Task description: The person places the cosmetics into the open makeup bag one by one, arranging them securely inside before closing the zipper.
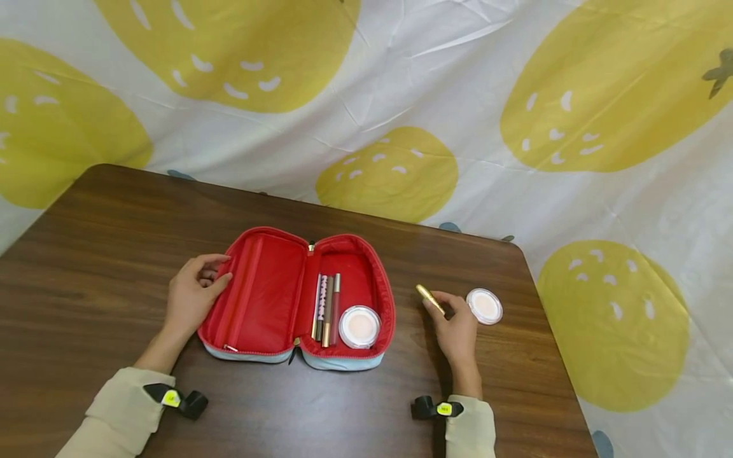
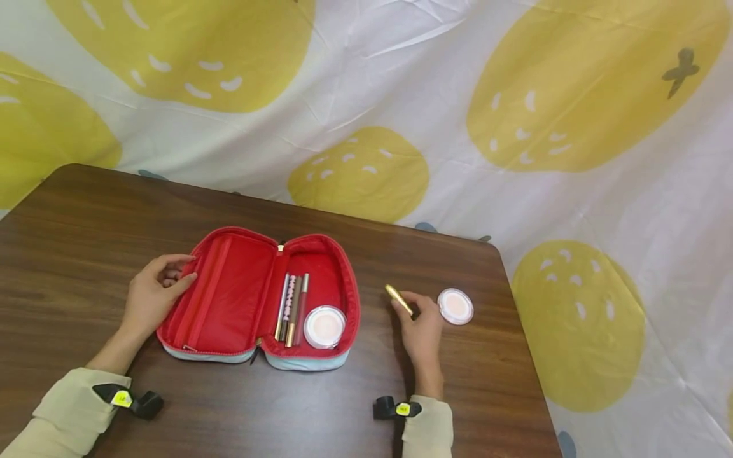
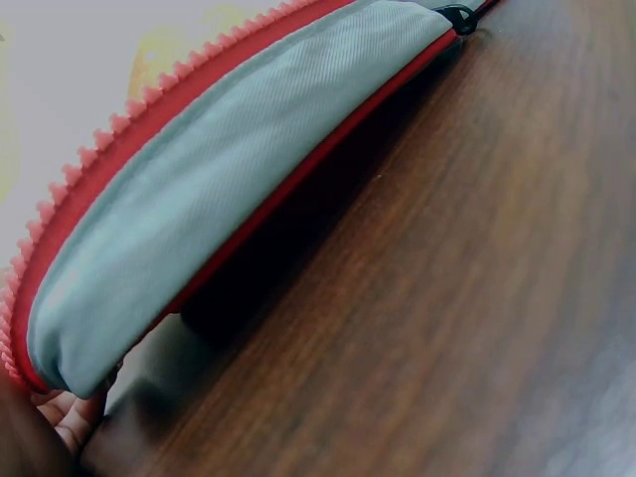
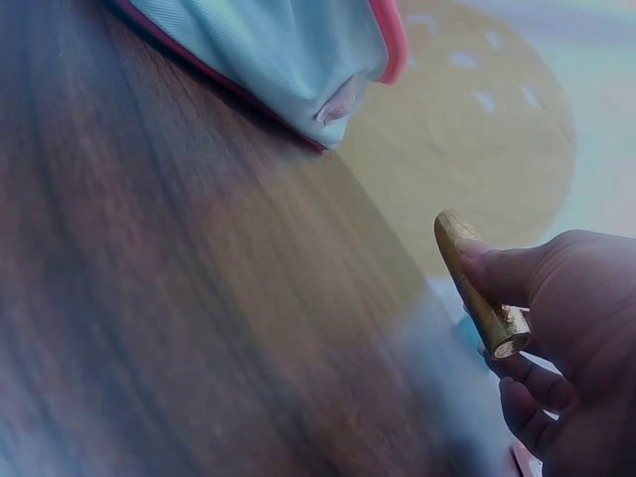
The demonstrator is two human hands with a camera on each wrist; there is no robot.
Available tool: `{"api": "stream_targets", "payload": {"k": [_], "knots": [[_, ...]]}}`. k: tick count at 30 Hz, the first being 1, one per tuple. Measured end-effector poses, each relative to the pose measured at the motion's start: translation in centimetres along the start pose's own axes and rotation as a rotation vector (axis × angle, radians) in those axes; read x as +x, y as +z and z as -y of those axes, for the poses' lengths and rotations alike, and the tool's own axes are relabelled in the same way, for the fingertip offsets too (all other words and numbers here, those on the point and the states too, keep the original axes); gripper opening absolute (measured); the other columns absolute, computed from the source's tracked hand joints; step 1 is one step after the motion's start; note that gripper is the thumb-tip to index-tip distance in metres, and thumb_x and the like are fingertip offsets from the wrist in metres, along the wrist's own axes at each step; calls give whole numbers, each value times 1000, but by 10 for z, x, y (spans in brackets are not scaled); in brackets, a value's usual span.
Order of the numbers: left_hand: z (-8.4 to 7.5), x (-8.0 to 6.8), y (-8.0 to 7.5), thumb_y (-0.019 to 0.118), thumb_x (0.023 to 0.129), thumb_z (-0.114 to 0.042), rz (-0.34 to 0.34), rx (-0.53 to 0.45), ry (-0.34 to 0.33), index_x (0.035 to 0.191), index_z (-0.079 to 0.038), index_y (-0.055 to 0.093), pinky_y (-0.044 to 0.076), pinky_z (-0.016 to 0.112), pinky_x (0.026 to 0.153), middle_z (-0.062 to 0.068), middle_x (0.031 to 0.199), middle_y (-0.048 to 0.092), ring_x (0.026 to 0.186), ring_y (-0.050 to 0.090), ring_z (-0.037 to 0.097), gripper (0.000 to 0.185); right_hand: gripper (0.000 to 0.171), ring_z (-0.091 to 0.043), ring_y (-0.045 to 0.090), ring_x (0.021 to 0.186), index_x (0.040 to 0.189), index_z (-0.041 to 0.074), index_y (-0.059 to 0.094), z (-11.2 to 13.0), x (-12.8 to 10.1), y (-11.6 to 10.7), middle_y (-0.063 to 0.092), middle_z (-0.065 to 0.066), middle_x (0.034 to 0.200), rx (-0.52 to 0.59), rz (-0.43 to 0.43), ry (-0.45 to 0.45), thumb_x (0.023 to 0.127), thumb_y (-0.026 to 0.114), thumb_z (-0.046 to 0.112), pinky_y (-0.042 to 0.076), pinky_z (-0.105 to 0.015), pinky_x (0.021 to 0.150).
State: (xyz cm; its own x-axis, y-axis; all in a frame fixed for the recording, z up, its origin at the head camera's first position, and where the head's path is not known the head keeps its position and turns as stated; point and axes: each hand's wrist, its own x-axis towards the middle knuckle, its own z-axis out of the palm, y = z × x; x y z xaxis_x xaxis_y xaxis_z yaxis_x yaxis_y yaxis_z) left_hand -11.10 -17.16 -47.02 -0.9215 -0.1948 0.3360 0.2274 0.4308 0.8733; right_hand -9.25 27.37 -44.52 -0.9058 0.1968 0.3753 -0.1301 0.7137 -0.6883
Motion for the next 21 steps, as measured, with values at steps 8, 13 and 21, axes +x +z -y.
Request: {"api": "stream_targets", "payload": {"k": [8, 13, 21], "knots": [[-2, 0, -1, 71, 84, -3, 1, -1, -2, 112, -1, 66, 41, 8, 63, 14, 90, 59, 73, 53, 6, 28, 21, -19, 59, 80, 97, 6, 74, 3, 3, 1, 68, -7, 88, -9, 8, -39, 80, 78, 17, 41, -27, 65], [-1, -1, -1, 71, 84, -4, 1, 0, -4, 112, -1, 66, 41, 8, 63, 14, 90, 59, 73, 52, 5, 28, 19, -16, 57, 78, 98, 8, 74, 8, 5, 2, 67, -5, 87, -5, 12, -47, 81, 77, 17, 40, -26, 65], [0, 0, 0, 71, 84, -5, 4, -1, -4, 112, -1, 66, 41, 8, 63, 14, 89, 59, 73, 52, 5, 28, 20, -20, 56, 77, 98, 7, 74, 18, 9, 7, 66, -7, 84, 20, 7, -103, 81, 78, 15, 40, -29, 65]]}}
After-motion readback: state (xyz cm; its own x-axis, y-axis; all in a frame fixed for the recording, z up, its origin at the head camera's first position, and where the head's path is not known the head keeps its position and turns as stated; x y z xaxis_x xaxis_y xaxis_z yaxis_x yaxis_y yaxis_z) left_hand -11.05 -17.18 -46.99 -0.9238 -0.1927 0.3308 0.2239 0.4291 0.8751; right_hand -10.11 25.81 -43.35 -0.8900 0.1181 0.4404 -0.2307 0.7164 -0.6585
